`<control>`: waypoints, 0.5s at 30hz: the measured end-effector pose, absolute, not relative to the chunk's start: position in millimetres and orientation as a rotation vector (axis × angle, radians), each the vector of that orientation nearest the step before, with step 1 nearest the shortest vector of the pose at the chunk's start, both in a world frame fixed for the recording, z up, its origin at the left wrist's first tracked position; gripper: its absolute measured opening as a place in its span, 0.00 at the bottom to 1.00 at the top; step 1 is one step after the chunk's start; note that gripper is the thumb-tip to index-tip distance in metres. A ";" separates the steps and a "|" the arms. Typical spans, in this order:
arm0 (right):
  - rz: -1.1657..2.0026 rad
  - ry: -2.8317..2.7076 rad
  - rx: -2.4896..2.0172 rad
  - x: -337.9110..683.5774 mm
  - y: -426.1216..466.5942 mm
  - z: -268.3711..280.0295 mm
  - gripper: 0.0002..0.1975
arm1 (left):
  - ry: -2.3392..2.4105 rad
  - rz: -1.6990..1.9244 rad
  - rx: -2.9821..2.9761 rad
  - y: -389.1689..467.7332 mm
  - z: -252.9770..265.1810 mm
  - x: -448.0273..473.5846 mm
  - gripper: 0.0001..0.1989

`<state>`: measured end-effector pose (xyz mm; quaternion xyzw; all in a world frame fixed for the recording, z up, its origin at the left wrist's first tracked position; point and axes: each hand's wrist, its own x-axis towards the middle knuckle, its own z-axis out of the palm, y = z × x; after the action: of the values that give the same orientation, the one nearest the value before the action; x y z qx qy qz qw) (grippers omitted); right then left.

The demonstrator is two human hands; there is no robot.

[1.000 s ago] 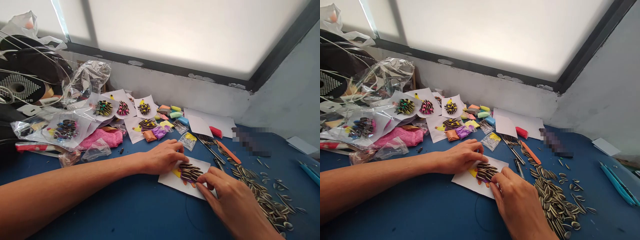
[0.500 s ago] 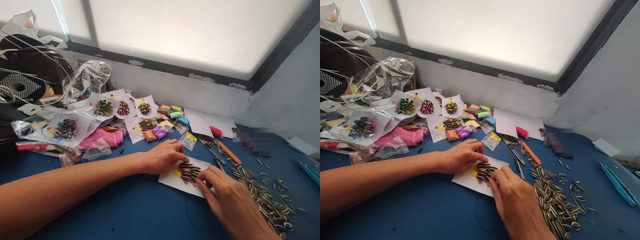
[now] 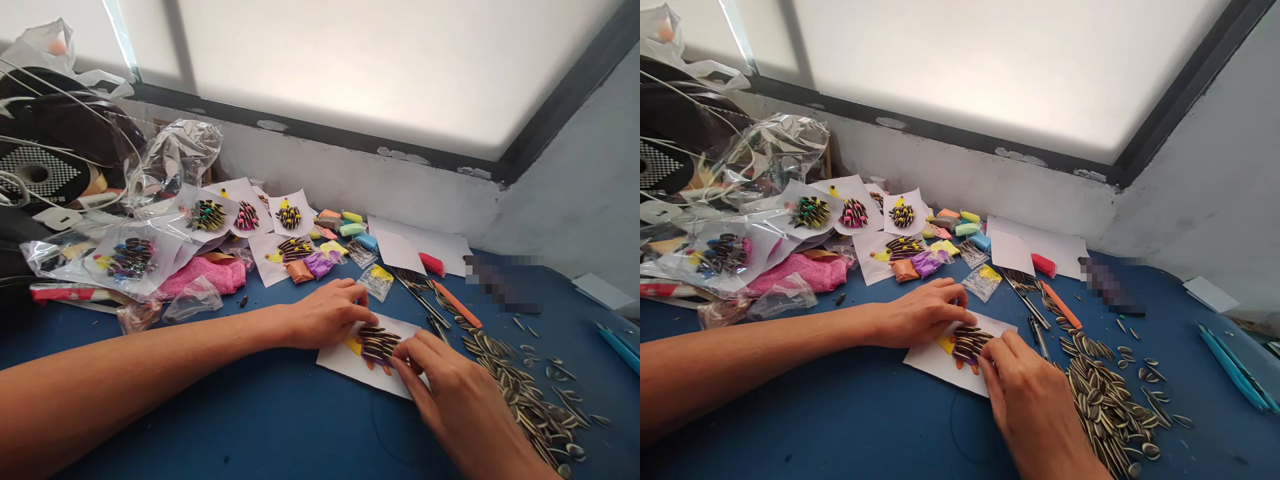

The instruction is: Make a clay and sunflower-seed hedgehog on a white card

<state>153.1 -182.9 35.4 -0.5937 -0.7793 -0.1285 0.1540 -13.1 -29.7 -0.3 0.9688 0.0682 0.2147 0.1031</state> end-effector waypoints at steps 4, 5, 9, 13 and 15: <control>-0.392 -2.122 -1.750 162.3 -181.4 50.1 0.14 | 0.217 0.618 2.854 -30.3 1.0 -13.7 0.15; -0.390 -2.080 -1.792 168.2 -181.0 53.9 0.15 | 0.216 0.617 2.850 -30.4 1.2 -13.8 0.15; -0.423 -1.899 -2.069 200.2 -178.5 61.2 0.20 | 0.206 0.632 2.834 -30.2 0.8 -14.1 0.14; -0.403 -1.850 -2.162 222.5 -174.0 55.0 0.21 | 0.199 0.631 2.828 -29.6 -0.2 -14.5 0.15; -0.367 -1.849 -2.191 224.8 -171.5 51.5 0.20 | 0.197 0.625 2.829 -29.5 -0.4 -14.8 0.15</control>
<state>224.8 -171.5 51.5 -0.7521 -0.6347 -0.1260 0.1250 -14.8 -29.5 -0.4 0.9673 0.0673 0.2138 0.1186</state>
